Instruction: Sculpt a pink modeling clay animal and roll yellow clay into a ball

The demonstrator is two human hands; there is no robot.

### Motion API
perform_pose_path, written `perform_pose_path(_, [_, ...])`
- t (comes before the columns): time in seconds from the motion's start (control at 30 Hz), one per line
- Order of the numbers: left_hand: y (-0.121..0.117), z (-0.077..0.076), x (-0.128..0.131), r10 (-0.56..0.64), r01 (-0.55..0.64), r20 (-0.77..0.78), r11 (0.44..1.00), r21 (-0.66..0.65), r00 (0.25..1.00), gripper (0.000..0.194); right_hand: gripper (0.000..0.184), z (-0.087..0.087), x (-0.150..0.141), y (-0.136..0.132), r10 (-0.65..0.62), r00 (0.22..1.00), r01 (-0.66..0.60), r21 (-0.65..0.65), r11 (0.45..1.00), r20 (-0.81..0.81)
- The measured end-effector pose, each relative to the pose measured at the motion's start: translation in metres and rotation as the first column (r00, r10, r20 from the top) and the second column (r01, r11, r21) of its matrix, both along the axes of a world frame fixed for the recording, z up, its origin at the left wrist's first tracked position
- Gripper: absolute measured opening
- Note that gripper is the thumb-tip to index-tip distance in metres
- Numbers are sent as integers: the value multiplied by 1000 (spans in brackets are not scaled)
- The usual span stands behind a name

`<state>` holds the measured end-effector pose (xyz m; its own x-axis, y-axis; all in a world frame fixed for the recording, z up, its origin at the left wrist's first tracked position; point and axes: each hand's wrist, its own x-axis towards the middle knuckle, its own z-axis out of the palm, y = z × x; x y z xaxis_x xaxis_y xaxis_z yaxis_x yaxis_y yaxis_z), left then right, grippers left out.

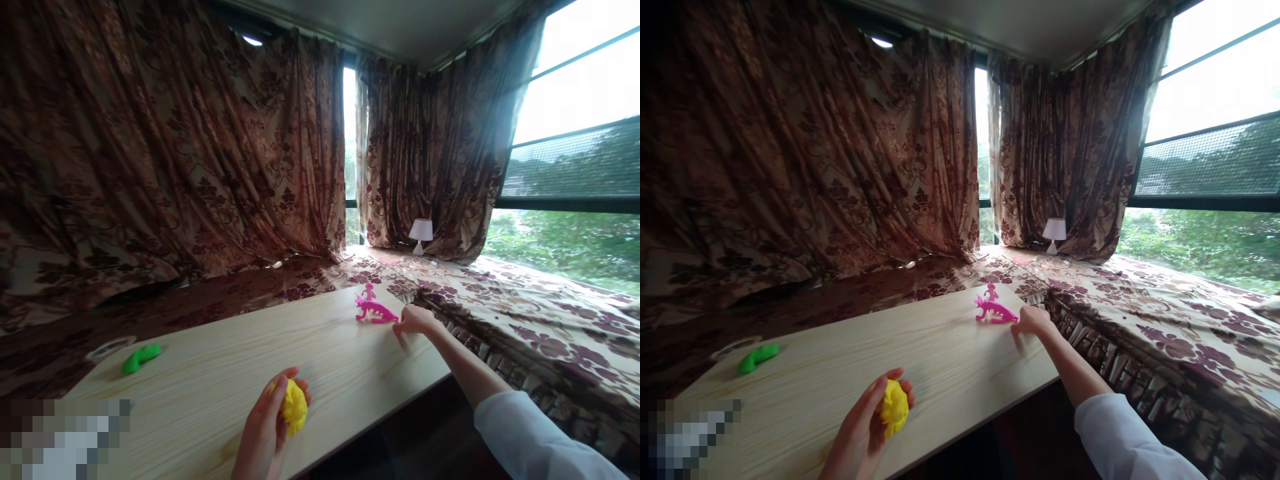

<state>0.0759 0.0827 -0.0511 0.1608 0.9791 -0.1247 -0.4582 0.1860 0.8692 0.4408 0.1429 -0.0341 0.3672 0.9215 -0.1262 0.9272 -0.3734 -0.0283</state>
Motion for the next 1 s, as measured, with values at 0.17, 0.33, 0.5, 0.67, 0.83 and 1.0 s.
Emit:
perform_pose_path(0.17, [4, -6, -2, -38, 38, 4, 999, 26, 999, 46, 28, -1, 6, -1, 23, 999, -23, -9, 1000, 44])
perform_pose_path(0.33, [3, -4, -1, -39, 40, -7, 999, 19, 999, 45, 28, 4, 13, -8, 85, 993, -86, 19, 996, 81])
perform_pose_path(0.5, [-2, 3, 2, 3, -3, 4, 1000, -16, 1000, 47, 28, 2, 10, -13, 107, 988, -115, 74, 991, 109])
perform_pose_path(0.67, [0, 0, -1, -19, 19, -1, 1000, 7, 1000, 47, 28, -6, 5, -11, 67, 987, -84, 109, 990, 149])
perform_pose_path(0.83, [4, -7, -4, -62, 62, -1, 998, 24, 998, 47, 28, -12, 5, -7, 30, 986, -46, 95, 994, 162])
perform_pose_path(1.0, [4, -6, -4, -81, 81, -10, 997, 19, 997, 46, 27, -12, 8, -8, 62, 989, -73, 77, 994, 137])
